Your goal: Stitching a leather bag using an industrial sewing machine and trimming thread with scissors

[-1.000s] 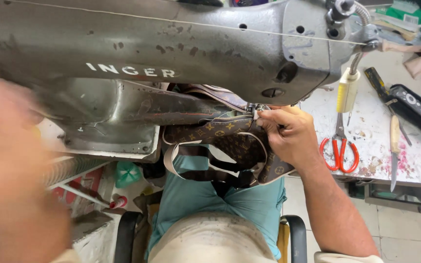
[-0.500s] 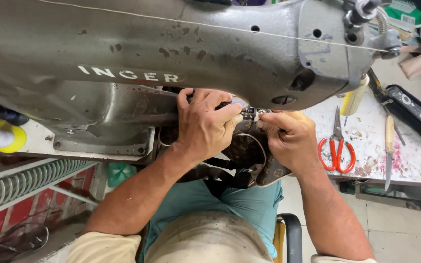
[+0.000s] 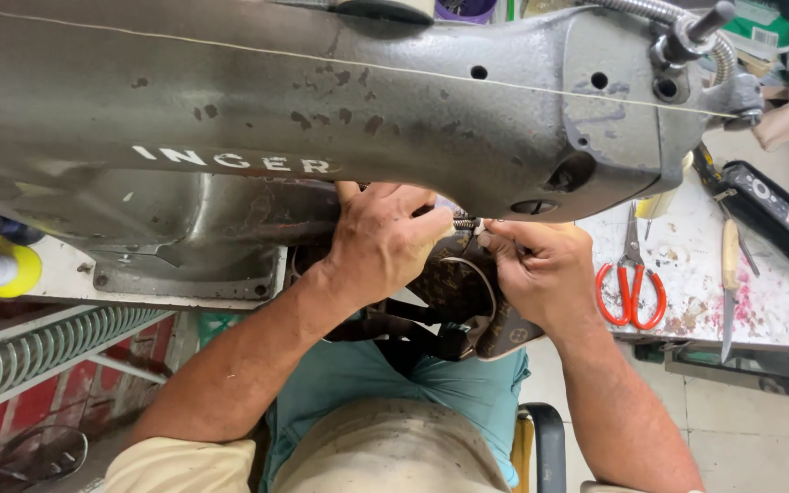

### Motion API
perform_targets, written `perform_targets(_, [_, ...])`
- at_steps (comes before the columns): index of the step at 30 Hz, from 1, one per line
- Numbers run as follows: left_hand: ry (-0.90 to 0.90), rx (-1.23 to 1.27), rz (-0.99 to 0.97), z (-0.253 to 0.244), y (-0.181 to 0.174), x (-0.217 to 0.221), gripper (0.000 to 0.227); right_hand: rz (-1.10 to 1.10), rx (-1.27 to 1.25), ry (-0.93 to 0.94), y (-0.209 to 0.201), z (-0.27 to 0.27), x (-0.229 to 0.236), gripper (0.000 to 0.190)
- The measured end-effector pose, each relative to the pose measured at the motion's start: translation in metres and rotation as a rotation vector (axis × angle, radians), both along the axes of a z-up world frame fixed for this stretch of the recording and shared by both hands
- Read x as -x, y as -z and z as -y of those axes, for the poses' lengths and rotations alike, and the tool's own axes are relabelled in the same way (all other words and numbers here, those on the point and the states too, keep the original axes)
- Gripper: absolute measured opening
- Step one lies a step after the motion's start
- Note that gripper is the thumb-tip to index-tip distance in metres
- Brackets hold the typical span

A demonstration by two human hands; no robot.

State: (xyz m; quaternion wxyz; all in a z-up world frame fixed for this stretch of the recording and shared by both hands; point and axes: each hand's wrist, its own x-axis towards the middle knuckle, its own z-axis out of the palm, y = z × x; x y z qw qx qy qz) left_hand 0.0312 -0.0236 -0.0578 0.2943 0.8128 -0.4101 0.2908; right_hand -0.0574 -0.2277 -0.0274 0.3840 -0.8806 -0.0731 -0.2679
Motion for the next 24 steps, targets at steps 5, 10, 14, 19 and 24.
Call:
perform_targets(5, [0.025, -0.017, 0.167, -0.001, -0.028, 0.005, 0.009, 0.000, -0.020, 0.025, 0.003, -0.001, -0.001, 0.009])
perform_targets(10, [0.017, 0.011, 0.192, 0.002, -0.021, 0.004, 0.009, 0.002, -0.012, 0.053, 0.002, 0.001, -0.001, 0.009])
perform_targets(14, [0.010, 0.040, 0.180, 0.007, -0.012, 0.003, 0.010, -0.006, -0.018, 0.063, 0.008, 0.006, -0.001, 0.008])
perform_targets(19, [-0.005, 0.057, 0.126, 0.008, -0.024, 0.009, 0.008, -0.007, -0.026, 0.060, 0.005, 0.005, -0.001, 0.009])
perform_targets(24, [-0.037, 0.079, 0.110, 0.005, -0.022, 0.013, 0.003, -0.010, -0.047, 0.059, 0.008, 0.004, -0.001, 0.011])
